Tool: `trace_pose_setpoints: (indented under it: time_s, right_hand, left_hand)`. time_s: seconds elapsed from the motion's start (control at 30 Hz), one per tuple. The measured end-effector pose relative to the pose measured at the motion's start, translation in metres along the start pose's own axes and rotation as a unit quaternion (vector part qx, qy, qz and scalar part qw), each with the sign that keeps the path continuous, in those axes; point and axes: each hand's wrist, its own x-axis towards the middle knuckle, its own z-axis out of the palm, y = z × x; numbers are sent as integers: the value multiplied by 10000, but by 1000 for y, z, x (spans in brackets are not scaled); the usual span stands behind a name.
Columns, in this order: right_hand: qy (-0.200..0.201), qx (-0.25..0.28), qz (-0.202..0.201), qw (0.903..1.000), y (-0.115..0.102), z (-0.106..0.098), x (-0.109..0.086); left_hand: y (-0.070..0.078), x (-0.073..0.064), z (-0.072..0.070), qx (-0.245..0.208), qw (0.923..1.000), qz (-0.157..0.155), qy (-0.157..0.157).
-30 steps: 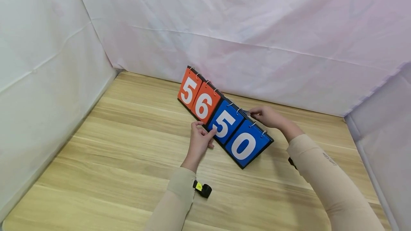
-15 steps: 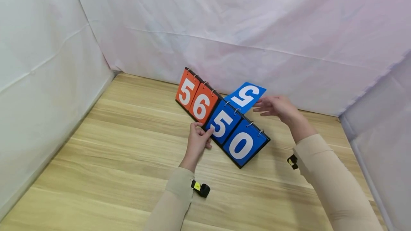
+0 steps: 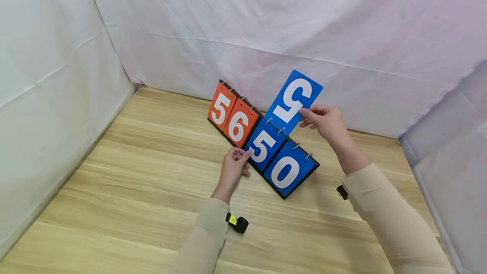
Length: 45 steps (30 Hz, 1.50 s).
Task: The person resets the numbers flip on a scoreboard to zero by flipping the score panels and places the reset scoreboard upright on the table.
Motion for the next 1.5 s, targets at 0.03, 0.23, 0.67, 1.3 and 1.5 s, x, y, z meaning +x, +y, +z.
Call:
trace_pose_setpoints:
  time_s: [0.03,0.23,0.67,1.3,1.5]
  right_hand:
    - [135,-123,-191,9996,-1,2,-2]
    - [592,-1484,-2089,9648,-10,19,-21]
    - [1176,-3969,-5381,7342,-11,55,-51]
    - [618,-5234,-5056,6831,19,94,-69]
    - [393,-5072,-5024,6992,14,86,-72]
  left_hand:
    - [0,0,0,-3,10000,-30,6]
    - [3,0,-3,-149,9997,-147,-97]
    - [19,-6,-33,-1863,9654,416,-1779]
    - [23,-5,-39,-1757,9709,-88,-1625]
    - [16,0,-33,-907,9915,-173,-913]
